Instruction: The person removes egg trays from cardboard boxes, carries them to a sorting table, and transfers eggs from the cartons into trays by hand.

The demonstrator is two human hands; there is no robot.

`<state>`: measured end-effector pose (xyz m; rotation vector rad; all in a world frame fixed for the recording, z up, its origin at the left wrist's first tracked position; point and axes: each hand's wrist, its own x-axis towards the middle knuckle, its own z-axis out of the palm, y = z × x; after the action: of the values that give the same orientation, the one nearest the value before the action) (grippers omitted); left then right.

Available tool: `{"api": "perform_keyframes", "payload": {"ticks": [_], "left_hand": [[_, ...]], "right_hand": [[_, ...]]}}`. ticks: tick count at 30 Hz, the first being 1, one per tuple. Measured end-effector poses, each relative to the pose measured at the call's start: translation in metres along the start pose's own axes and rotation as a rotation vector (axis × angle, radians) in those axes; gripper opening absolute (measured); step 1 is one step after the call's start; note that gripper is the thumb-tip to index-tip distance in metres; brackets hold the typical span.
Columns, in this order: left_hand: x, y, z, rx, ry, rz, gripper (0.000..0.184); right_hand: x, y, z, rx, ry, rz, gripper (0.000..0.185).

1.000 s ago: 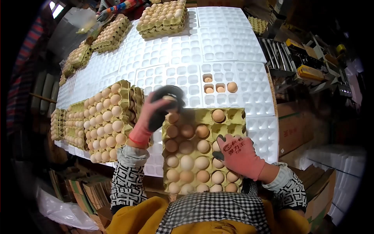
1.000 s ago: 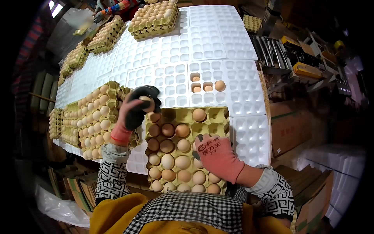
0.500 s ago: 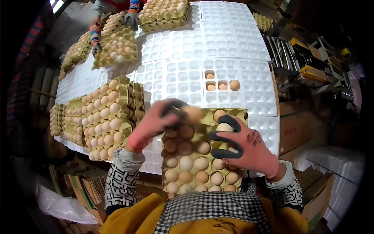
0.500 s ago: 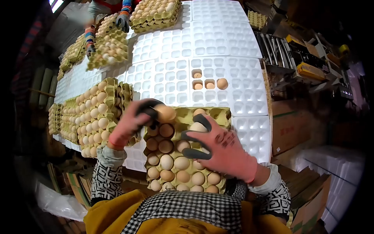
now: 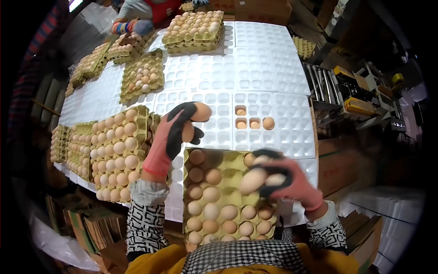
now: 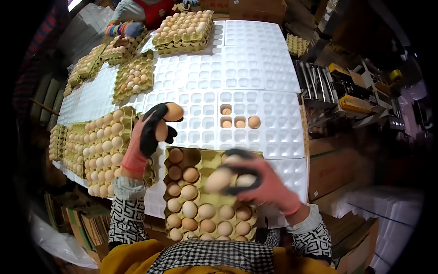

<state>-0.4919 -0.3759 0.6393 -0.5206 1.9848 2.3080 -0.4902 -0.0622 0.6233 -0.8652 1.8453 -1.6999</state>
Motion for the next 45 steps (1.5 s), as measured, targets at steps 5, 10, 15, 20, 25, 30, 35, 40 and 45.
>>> {"api": "perform_keyframes", "payload": {"ticks": [5,10,15,20,25,30,35,40,45], "left_hand": [[0.129,-0.055,0.039,0.371,-0.142,0.024,0.039],[0.222,-0.107,0.078,1.066,-0.046,0.115,0.035],[0.261,-0.136,0.082,1.240,-0.067,0.355,0.046],[0.274,-0.136,0.121,0.657,-0.032,0.596,0.038],[0.273,-0.188,0.113,1.316,-0.238,0.750,0.046],[0.268,-0.119,0.102,0.763,-0.277,0.435,0.038],[0.169,-0.027,0.078,0.698,-0.347,0.208,0.036],[0.030,0.009,0.035,0.353,-0.240,0.182,0.035],[-0.023,0.002,0.019,0.321,-0.038,0.239,0.036]], "right_hand": [[0.059,0.095,-0.101,0.374,0.630,0.251,0.036],[0.139,0.182,-0.096,-0.515,0.550,0.322,0.049],[0.168,0.188,-0.094,-1.114,0.409,0.468,0.060],[0.185,0.248,-0.129,-0.940,0.618,0.042,0.048],[0.138,0.239,-0.129,-0.835,0.840,-0.120,0.049],[0.102,0.235,-0.101,-0.983,0.650,0.428,0.061],[0.128,0.230,-0.085,-1.335,0.532,0.502,0.043],[0.118,0.235,-0.097,-1.451,0.523,0.486,0.043],[0.121,0.192,-0.077,-1.186,0.430,0.518,0.068]]}}
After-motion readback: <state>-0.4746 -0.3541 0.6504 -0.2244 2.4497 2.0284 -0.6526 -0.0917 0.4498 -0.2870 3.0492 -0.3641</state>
